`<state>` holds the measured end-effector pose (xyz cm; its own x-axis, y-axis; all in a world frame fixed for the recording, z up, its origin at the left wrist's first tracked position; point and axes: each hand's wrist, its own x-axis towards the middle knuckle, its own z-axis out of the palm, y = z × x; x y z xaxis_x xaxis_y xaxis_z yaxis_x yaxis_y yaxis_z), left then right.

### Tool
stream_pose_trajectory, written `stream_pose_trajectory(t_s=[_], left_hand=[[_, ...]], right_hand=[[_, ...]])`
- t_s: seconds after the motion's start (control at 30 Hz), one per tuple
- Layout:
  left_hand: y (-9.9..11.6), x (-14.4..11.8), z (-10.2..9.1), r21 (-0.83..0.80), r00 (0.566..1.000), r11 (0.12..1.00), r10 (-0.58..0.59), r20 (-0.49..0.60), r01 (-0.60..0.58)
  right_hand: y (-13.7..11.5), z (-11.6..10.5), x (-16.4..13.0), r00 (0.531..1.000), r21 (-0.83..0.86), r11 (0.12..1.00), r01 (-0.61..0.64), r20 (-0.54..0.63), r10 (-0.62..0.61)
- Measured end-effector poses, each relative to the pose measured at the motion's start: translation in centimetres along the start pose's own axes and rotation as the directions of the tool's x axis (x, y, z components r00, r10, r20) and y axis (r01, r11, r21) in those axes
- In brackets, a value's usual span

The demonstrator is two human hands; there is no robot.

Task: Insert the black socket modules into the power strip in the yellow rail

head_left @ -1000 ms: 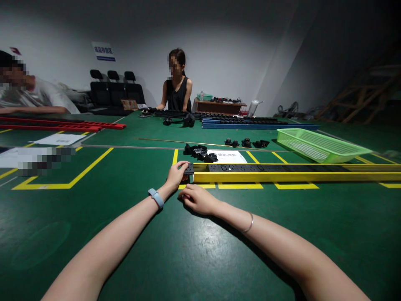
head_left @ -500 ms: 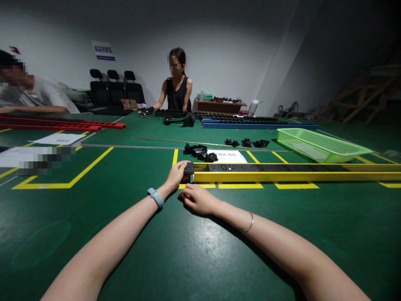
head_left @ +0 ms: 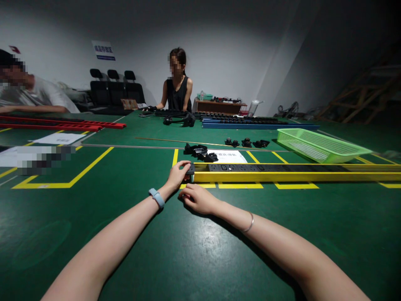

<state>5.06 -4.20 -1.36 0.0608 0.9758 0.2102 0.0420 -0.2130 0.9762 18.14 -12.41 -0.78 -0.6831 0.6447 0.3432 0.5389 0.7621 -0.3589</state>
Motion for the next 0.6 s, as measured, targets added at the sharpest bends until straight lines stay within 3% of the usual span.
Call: stream_pose_trajectory(t_s=[0.27, 0.6], left_hand=[[-0.40, 0.37, 0.25, -0.089, 0.994, 0.994, -0.076, -0.073, 0.069], [-0.06, 0.57, -0.32, -0.190, 0.992, 0.975, -0.123, -0.005, 0.120]], right_hand=[[-0.05, -0.06, -0.02, 1.000, 0.010, 1.000, 0.002, 0.001, -0.002], [-0.17, -0.15, -0.08, 1.000, 0.004, 1.000, -0.003, 0.001, 0.003]])
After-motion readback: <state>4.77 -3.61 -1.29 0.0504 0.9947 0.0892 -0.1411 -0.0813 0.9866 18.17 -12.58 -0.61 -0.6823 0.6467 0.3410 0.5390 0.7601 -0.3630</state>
